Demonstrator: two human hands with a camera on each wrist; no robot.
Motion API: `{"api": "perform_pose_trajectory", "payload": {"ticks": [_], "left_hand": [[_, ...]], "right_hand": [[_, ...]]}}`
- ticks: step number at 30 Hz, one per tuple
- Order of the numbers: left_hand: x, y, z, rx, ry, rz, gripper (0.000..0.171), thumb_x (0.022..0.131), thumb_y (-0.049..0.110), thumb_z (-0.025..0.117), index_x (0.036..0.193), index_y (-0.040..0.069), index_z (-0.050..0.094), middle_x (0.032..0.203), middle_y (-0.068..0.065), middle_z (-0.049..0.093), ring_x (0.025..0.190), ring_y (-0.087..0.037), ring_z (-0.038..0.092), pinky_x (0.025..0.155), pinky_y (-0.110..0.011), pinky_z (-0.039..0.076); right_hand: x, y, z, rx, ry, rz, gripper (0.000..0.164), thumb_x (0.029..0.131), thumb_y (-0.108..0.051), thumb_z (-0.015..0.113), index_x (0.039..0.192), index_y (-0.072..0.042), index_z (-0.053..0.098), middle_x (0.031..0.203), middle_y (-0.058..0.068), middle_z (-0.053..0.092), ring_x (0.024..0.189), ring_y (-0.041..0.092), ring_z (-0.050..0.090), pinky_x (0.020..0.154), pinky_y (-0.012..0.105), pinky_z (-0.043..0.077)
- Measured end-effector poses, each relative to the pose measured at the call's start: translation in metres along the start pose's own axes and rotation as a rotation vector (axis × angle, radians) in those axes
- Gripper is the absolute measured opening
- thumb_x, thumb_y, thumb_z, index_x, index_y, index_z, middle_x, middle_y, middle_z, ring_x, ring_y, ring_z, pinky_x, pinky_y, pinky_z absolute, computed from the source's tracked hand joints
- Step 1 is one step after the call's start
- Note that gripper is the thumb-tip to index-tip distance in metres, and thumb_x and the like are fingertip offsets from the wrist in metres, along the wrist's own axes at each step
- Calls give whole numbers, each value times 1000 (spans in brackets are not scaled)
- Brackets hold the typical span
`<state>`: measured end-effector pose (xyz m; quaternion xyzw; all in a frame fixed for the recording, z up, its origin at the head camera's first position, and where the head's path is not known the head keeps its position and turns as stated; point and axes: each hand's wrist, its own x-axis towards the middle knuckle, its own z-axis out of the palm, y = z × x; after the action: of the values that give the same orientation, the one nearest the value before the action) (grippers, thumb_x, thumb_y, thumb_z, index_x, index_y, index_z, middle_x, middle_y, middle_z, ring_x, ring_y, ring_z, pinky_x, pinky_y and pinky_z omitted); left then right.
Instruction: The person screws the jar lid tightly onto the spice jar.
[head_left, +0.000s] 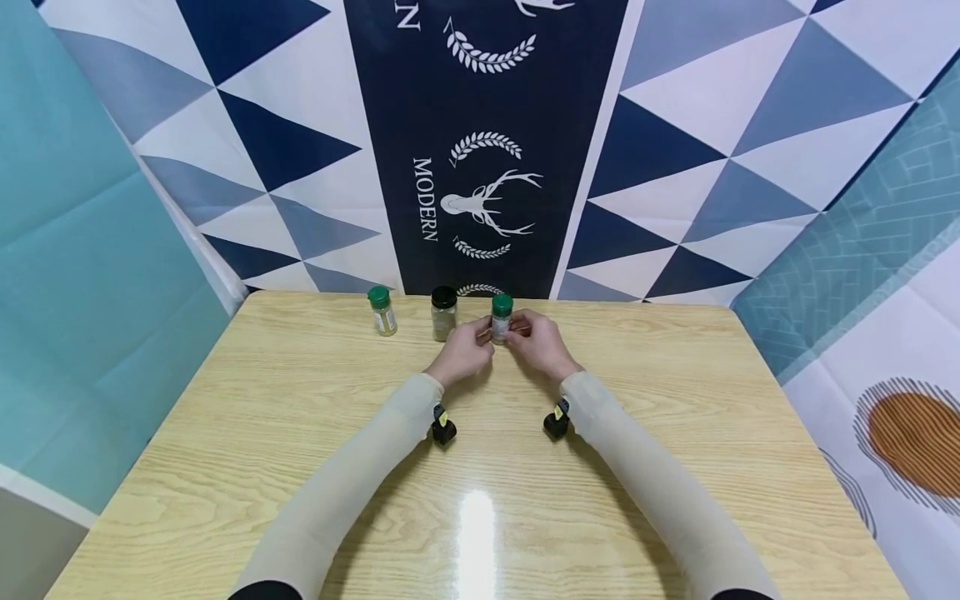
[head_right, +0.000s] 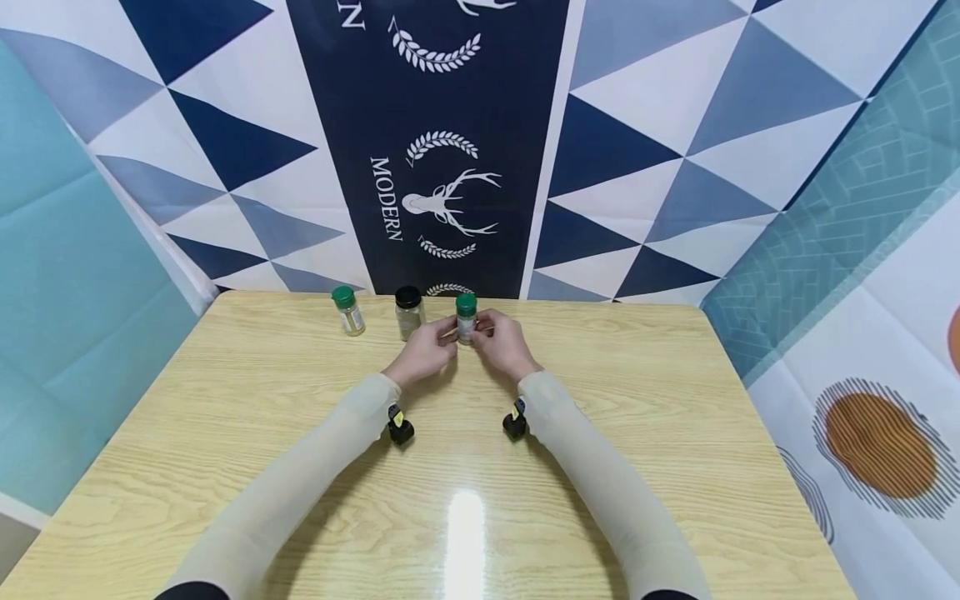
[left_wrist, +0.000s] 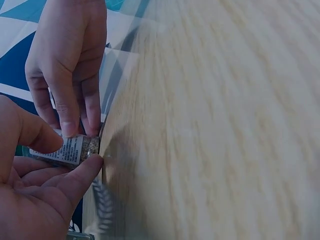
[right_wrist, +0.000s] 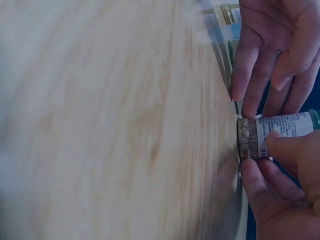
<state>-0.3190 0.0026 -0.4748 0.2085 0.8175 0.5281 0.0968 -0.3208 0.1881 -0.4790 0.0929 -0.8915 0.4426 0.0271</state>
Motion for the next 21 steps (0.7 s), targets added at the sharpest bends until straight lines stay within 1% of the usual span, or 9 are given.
{"api": "perform_pose_trajectory", "payload": {"ticks": [8, 12, 16, 19, 20, 21], "left_hand": [[5, -1, 2, 21, 5, -36, 69, 93, -4, 54, 159, 5, 35, 162, -16, 39, 139, -31, 53, 110, -35, 50], [7, -1, 1, 40, -6, -37, 71, 92, -4, 54, 160, 5, 34, 163, -16, 38, 138, -31, 53, 110, -35, 50], [8, -1, 1, 33, -20, -33, 73, 92, -5, 54, 160, 4, 32, 164, -16, 37, 139, -31, 53, 111, -35, 49], [5, 0, 2, 44, -19, -31, 73, 92, -2, 56, 160, 1, 30, 162, -20, 38, 142, -31, 50, 114, -36, 47], [2, 0, 3, 70, -16, -28, 73, 93, 0, 57, 161, 1, 29, 161, -20, 40, 143, -31, 49, 116, -37, 45], [-1, 1, 3, 97, -20, -22, 73, 93, 3, 58, 161, 1, 29, 158, -21, 44, 140, -31, 53, 116, -37, 46]], "right_hand": [[3, 2, 1, 1, 19, 22, 35, 100, -7, 67, 131, 6, 61, 117, 24, 70, 107, 34, 69, 95, 44, 59], [3, 3, 1, 13, 28, 34, 34, 100, -6, 66, 131, 7, 61, 116, 25, 70, 107, 35, 69, 95, 44, 59], [2, 3, 1, 18, 33, 41, 33, 100, -4, 66, 130, 7, 61, 117, 25, 70, 108, 35, 69, 96, 44, 59], [1, 5, 1, 22, 43, 45, 31, 100, -4, 65, 129, 7, 62, 118, 25, 70, 109, 36, 68, 96, 44, 59], [1, 6, 1, 21, 50, 46, 31, 100, -4, 64, 129, 7, 62, 118, 26, 70, 109, 36, 69, 97, 44, 59], [0, 7, 0, 27, 54, 53, 30, 100, -5, 64, 128, 7, 62, 118, 25, 70, 109, 36, 68, 97, 44, 58]]}}
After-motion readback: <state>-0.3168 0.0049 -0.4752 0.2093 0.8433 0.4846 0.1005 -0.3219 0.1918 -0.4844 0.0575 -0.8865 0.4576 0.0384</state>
